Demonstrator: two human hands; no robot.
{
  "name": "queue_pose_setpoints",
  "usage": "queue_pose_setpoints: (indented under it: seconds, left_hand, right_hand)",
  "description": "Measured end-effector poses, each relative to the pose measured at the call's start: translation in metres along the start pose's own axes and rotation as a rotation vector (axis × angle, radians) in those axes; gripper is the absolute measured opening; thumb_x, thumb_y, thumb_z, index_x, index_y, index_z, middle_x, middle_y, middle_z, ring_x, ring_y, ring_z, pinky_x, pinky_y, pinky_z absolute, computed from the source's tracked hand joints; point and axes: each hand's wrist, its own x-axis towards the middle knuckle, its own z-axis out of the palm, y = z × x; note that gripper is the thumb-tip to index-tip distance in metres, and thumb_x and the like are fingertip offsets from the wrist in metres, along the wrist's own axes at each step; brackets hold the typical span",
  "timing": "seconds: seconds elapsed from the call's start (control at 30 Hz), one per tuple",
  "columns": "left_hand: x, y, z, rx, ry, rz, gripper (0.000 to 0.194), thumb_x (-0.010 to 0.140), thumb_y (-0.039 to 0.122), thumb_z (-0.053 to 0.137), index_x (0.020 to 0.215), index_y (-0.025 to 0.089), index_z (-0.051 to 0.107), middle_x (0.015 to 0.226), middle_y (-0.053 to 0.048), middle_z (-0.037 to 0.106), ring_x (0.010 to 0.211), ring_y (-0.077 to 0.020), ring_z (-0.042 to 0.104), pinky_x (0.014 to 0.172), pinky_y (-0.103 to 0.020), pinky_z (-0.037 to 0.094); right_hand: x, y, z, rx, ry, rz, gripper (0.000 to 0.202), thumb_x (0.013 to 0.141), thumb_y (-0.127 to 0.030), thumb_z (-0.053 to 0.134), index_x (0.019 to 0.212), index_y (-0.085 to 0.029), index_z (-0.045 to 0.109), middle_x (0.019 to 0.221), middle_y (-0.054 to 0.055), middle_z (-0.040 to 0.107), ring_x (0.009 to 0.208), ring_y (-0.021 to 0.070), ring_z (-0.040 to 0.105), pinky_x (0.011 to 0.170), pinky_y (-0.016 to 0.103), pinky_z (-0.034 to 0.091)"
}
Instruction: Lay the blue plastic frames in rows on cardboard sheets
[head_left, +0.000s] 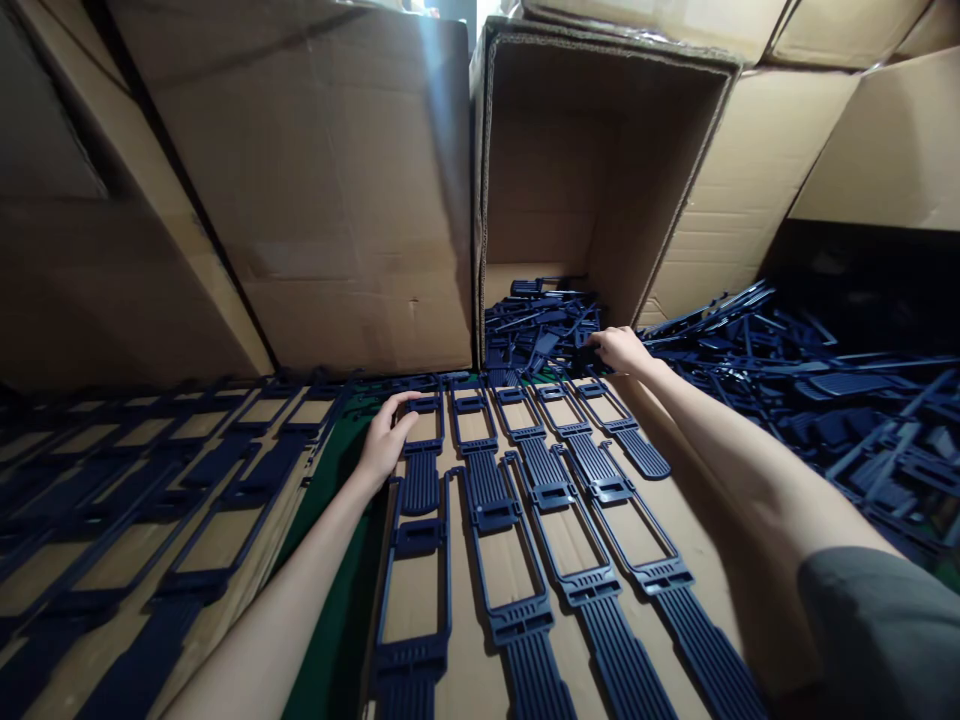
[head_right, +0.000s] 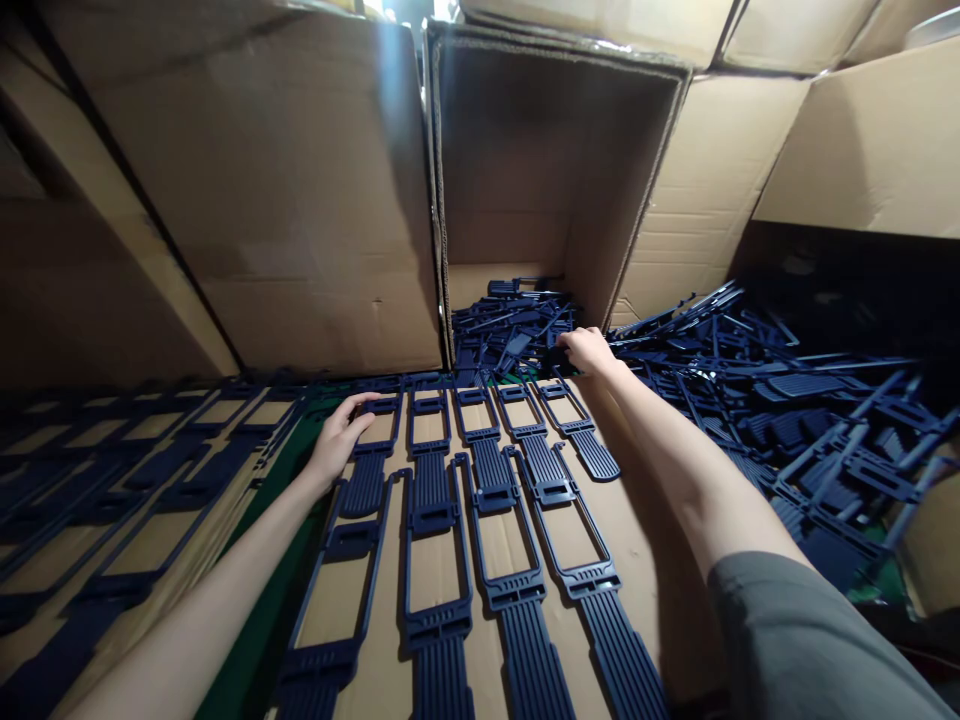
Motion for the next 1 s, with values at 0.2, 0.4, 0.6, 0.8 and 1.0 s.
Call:
queue_pose_setpoints:
  seconds: [0.2, 0.4, 0.6, 0.8, 1.0]
  left_hand:
    - [0.0, -0.002, 0.0, 0.011, -0.012, -0.01, 0.035, 0.078, 0.034, 0.05, 0.108, 0.02, 0.059, 0.12, -0.006, 0.059, 0.118, -0.0262, 0.05, 0.104, -0.039, 0.036]
    - [0.001, -0.002, 0.001, 0.009, 0.006, 0.001, 0.034, 0.076, 0.034, 0.05, 0.104, 0.019, 0.059, 0.118, -0.008, 0.06, 0.12, -0.0264, 0.049, 0.107, -0.04, 0.032]
    - [0.0, 0.0, 0.001, 0.006, 0.005, 0.003, 0.033, 0.076, 0.035, 0.05, 0.103, 0.02, 0.059, 0.118, -0.007, 0.061, 0.119, -0.0264, 0.049, 0.106, -0.041, 0.033]
    - [-0.001, -0.002, 0.001, -0.007, 0.002, -0.007, 0.034, 0.076, 0.035, 0.05, 0.105, 0.02, 0.059, 0.119, -0.007, 0.06, 0.117, -0.0268, 0.051, 0.105, -0.042, 0.035]
    - [-0.001, -0.003, 0.0, -0.009, 0.002, -0.02, 0.035, 0.076, 0.035, 0.05, 0.105, 0.019, 0.059, 0.12, -0.008, 0.06, 0.119, -0.0268, 0.05, 0.106, -0.041, 0.033]
  right_hand:
    - [-0.009, 0.002, -0.007, -0.037, 0.004, 0.003, 0.029, 0.082, -0.018, 0.048, 0.103, -0.021, 0.067, 0.107, 0.008, 0.07, 0.104, 0.0244, 0.057, 0.087, 0.035, 0.037]
    - [-0.011, -0.003, -0.005, -0.044, 0.003, 0.124, 0.033, 0.091, -0.035, 0.04, 0.097, -0.019, 0.067, 0.099, 0.012, 0.07, 0.09, 0.0254, 0.063, 0.073, 0.034, 0.041]
    - [-0.005, -0.016, 0.0, -0.023, -0.003, 0.203, 0.041, 0.078, -0.049, 0.059, 0.103, -0.018, 0.061, 0.106, 0.013, 0.067, 0.097, 0.0282, 0.061, 0.077, 0.036, 0.041]
    - [0.005, -0.017, -0.003, 0.031, 0.028, 0.364, 0.035, 0.074, -0.042, 0.06, 0.1, -0.018, 0.062, 0.098, 0.011, 0.068, 0.093, 0.0269, 0.062, 0.077, 0.037, 0.043]
    - [0.012, -0.007, -0.023, 0.065, 0.075, 0.408, 0.033, 0.074, -0.041, 0.06, 0.095, -0.017, 0.067, 0.092, 0.01, 0.069, 0.086, 0.0246, 0.064, 0.068, 0.032, 0.047]
